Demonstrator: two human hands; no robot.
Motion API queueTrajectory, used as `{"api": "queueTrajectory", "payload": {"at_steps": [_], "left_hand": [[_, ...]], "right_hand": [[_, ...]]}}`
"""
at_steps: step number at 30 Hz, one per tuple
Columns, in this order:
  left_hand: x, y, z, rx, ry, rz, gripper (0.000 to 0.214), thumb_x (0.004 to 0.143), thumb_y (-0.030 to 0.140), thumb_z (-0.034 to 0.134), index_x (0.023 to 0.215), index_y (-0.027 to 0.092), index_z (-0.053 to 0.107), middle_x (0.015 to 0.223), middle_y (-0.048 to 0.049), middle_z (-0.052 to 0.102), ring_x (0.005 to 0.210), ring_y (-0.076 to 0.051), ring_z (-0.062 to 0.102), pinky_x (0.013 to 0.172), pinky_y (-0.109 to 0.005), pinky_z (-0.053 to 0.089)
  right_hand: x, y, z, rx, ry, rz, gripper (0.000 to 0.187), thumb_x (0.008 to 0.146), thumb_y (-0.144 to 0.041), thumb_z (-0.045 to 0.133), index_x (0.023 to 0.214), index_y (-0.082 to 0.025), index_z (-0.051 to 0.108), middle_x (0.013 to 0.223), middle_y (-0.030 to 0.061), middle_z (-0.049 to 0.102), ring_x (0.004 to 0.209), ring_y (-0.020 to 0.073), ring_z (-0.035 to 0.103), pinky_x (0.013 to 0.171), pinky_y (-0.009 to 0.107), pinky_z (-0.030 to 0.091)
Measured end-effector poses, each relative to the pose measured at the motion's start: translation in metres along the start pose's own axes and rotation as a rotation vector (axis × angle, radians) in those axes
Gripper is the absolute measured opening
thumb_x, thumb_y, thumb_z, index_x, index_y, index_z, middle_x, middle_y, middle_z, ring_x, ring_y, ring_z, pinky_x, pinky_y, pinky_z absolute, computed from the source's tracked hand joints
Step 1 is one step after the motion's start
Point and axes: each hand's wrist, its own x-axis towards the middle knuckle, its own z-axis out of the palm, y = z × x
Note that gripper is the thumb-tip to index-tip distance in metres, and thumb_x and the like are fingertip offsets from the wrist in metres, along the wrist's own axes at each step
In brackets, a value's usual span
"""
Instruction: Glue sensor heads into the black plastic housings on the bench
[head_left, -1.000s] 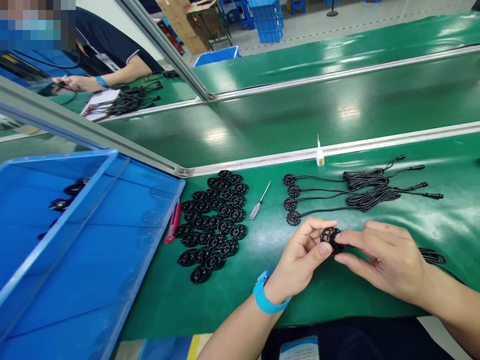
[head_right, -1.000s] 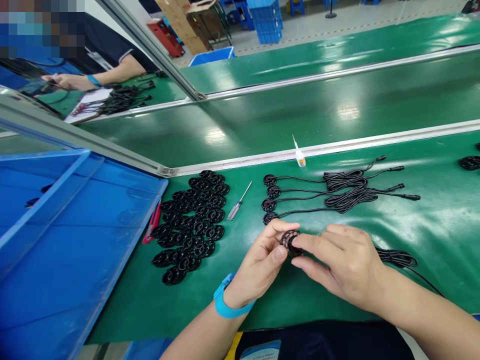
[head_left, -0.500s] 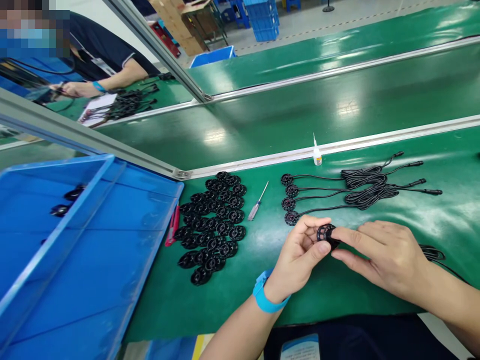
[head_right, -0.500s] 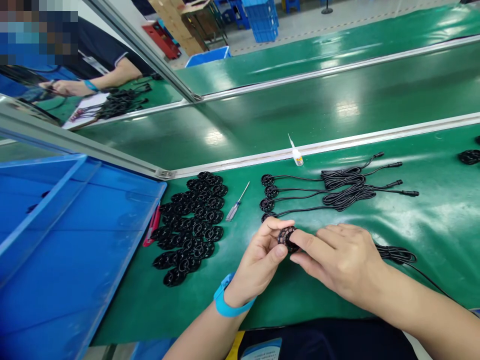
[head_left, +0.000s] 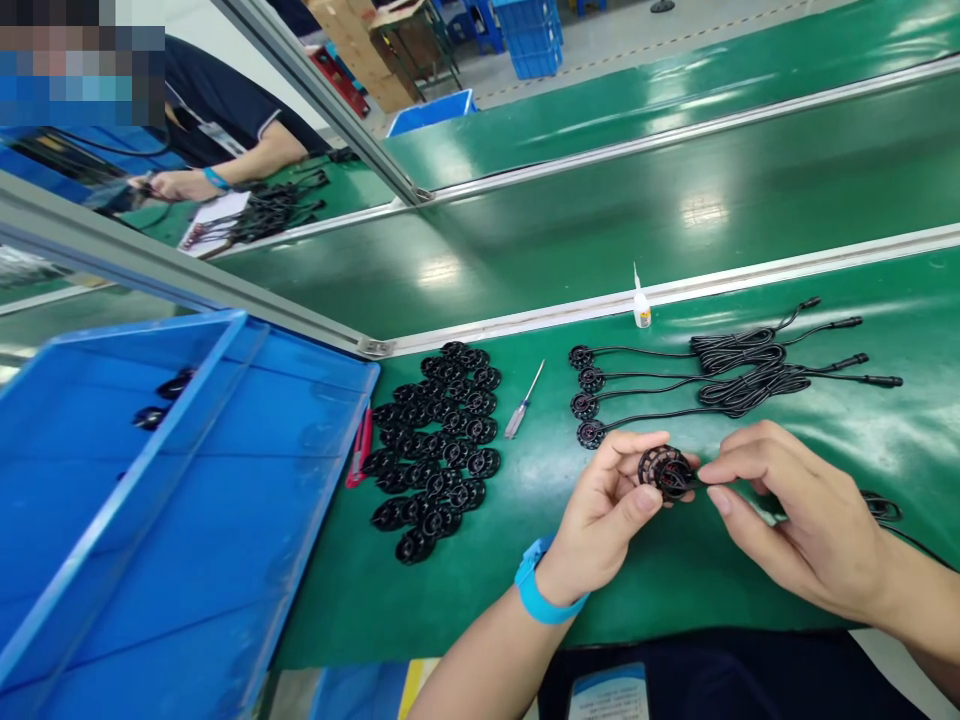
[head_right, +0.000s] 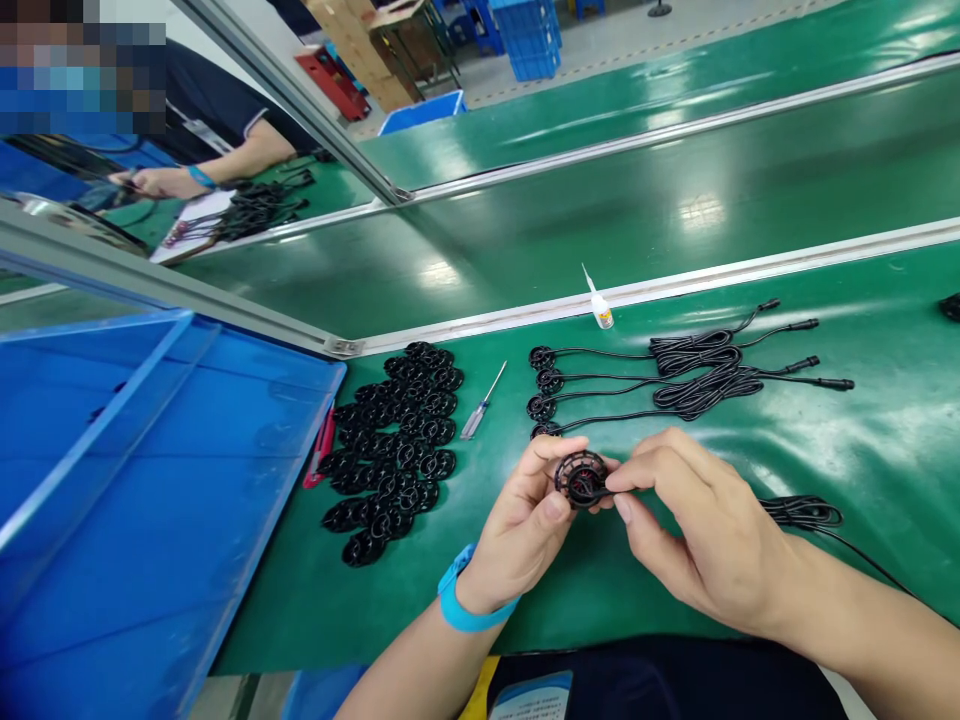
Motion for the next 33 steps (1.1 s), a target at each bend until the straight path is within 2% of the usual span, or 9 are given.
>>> {"api": "queueTrajectory", "payload": {"at_steps": [5,10,14,19,23,28,33], "left_hand": [[0.0,0.002,0.001,0.01,0.002,0.032,0.035,0.096,0.031,0.069,0.131,0.029,0.063,0.125,-0.0077,0.075,0.1,-0.015,0.072,0.091,-0.027,0.055],[0.001,0.007,0.007,0.049,0.021,0.025,0.036,0.098,0.028,0.066,0.134,0.031,0.062,0.134,-0.0062,0.073,0.111,-0.014,0.07,0.095,-0.023,0.053],[0.001,0.009,0.01,0.098,0.08,0.013,0.041,0.096,0.031,0.07,0.135,0.028,0.061,0.132,-0.0075,0.074,0.105,-0.012,0.071,0.091,-0.019,0.054],[0.0,0.007,0.013,0.129,0.177,-0.029,0.029,0.097,0.024,0.068,0.126,0.028,0.065,0.124,-0.004,0.078,0.1,-0.011,0.073,0.086,-0.018,0.057],[0.001,0.008,0.014,0.139,0.157,0.003,0.027,0.096,0.021,0.068,0.122,0.029,0.069,0.126,-0.0038,0.075,0.105,-0.015,0.071,0.088,-0.024,0.061],[0.001,0.009,0.014,0.156,0.124,0.009,0.03,0.095,0.018,0.067,0.122,0.03,0.072,0.126,-0.0036,0.075,0.113,-0.017,0.07,0.095,-0.026,0.059],[-0.004,0.006,0.016,0.285,0.167,-0.014,0.034,0.094,0.018,0.067,0.126,0.028,0.071,0.118,-0.006,0.077,0.102,-0.016,0.072,0.085,-0.023,0.06]], "right_hand": [[-0.003,0.003,0.001,-0.097,0.024,-0.046,0.018,0.095,-0.008,0.059,0.109,-0.018,0.062,0.094,0.0043,0.065,0.086,0.0138,0.063,0.075,0.029,0.055],[-0.001,0.006,0.001,-0.191,0.042,-0.102,0.019,0.092,-0.004,0.063,0.107,-0.015,0.065,0.093,0.0048,0.064,0.081,0.013,0.058,0.073,0.03,0.051],[-0.002,0.007,0.003,-0.265,0.041,-0.187,0.021,0.088,0.0,0.066,0.107,-0.01,0.067,0.092,0.0074,0.067,0.078,0.0142,0.056,0.068,0.031,0.05],[-0.006,0.007,0.005,-0.335,0.021,-0.26,0.026,0.088,-0.003,0.069,0.113,-0.008,0.069,0.094,0.0099,0.07,0.078,0.0174,0.057,0.066,0.035,0.05],[-0.004,0.008,0.006,-0.302,0.038,-0.215,0.027,0.086,-0.001,0.071,0.111,-0.008,0.069,0.093,0.0091,0.071,0.078,0.0155,0.059,0.067,0.032,0.051],[-0.001,0.009,0.008,-0.229,0.027,-0.135,0.015,0.09,-0.009,0.07,0.105,-0.011,0.068,0.09,0.0076,0.07,0.08,0.0134,0.062,0.072,0.029,0.054],[-0.001,0.008,0.01,-0.257,0.082,-0.162,0.014,0.089,-0.008,0.071,0.1,-0.014,0.066,0.085,0.0064,0.072,0.073,0.0131,0.064,0.066,0.028,0.053]]}}
